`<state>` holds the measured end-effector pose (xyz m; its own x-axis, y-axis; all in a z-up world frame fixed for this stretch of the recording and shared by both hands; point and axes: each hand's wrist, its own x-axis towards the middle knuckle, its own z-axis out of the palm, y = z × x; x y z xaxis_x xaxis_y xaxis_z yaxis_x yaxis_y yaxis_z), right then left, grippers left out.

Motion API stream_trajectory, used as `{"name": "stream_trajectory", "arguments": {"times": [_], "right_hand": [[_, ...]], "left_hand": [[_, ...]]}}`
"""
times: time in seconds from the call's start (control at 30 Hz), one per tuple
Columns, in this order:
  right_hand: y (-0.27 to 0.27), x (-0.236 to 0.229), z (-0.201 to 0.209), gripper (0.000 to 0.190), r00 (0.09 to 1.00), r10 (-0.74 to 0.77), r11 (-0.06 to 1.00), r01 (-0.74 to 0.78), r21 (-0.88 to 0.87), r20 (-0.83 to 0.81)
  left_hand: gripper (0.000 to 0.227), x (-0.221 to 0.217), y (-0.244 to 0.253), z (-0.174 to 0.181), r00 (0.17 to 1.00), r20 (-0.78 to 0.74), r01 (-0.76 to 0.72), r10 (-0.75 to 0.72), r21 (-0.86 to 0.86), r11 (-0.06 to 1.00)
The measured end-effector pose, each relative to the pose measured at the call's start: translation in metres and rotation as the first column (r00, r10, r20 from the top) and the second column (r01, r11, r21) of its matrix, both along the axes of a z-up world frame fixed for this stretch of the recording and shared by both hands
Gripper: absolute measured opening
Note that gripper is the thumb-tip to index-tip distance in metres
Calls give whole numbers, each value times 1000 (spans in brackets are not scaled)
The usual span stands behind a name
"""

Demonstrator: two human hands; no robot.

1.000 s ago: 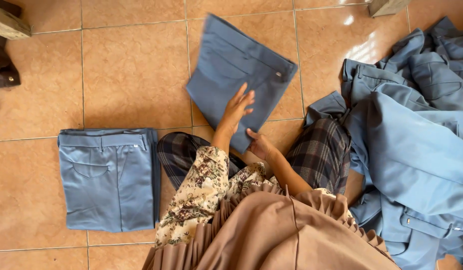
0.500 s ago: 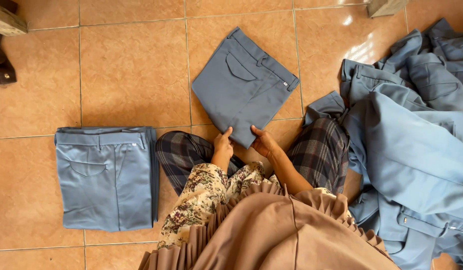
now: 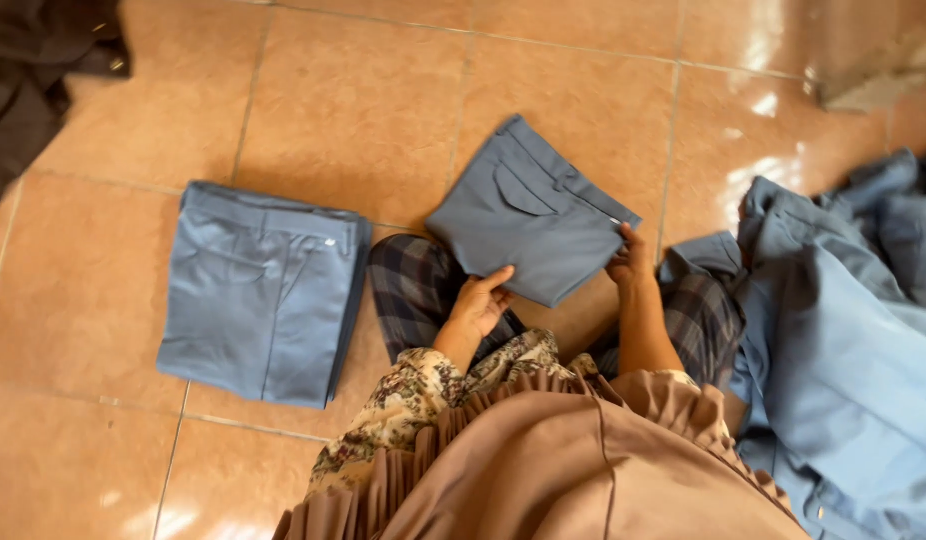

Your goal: Folding blue uniform pants into neat rectangles and stacking them on the floor.

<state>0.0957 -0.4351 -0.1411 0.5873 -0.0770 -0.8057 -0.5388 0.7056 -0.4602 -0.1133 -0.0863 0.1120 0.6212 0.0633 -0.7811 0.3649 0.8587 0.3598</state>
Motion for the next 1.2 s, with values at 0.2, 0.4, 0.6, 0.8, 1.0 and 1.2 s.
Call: {"name": "stream_trajectory", "arguments": {"times": [0.2,0.4,0.6,0.8,1.0,1.2], "right_hand": [[62,14,221,33,931,326,921,-274,-277,166],[182,44,373,18,874,285,949,-199,-245,393],[356,24,458,17,617,492,844,-510,-163,615],[501,-36,375,32,485,632,691,-706,-156,604],[538,-129,212,75,333,928,372,-858,-355,167],[530,-137,213,75,311,939,344,-812,-472,148]], "left_hand": [[100,31,19,70,977,212,-28,31,-18,999],[63,32,106,150,915,387,-130,111,22,991],[42,-61,232,203,721,658,-403,217,144,904],[70,-206,278,224,854,445,-506,269,592,627],[91,-301,289,16,856,-98,-335,507,642,690],[93,-301,259,-29,824,-77,-403,562,618,675]]}}
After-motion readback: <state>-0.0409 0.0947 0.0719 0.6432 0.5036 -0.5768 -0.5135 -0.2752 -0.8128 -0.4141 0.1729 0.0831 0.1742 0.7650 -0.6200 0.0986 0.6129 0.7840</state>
